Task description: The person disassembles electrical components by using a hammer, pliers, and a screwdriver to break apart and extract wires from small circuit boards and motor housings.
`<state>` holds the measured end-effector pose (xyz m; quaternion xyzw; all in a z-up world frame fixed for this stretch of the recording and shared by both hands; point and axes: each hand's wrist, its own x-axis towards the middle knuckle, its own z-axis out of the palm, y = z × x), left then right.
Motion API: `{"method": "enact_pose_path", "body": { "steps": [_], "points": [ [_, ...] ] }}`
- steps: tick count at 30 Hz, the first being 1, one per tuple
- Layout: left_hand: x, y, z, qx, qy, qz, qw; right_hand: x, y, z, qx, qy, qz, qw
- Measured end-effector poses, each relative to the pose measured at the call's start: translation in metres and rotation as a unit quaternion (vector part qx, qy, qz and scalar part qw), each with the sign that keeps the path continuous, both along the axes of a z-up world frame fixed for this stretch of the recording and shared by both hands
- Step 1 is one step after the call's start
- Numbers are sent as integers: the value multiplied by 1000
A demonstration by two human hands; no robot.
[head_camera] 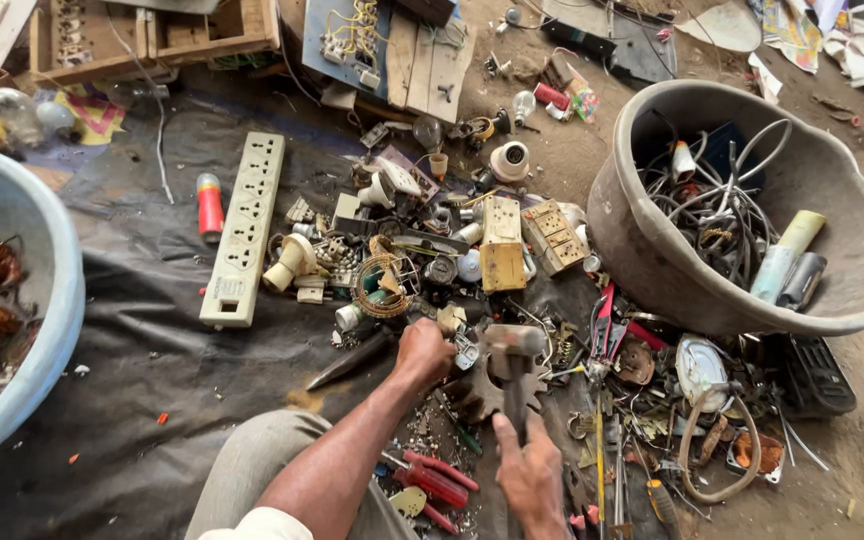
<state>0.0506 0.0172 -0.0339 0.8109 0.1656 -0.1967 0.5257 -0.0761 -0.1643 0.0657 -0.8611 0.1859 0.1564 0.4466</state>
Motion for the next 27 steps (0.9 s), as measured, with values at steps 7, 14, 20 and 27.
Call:
{"method": "enact_pose_path", "body": {
  "steps": [7,14,20,27],
  "points": [
    [-5,-2,-2,10,-15,3,1000,-4,0,-5,-72,-28,34,996],
    [-6,1,10,-18,36,16,999,-4,-13,-16,-131,-46,56,989],
    [-5,-1,4,11,-15,8,1000,-4,-2,-12,-139,-82,87,983],
    [-2,1,-19,7,-47,19,999,-1,2,-15,-11,23,-16,1000]
  ]
}}
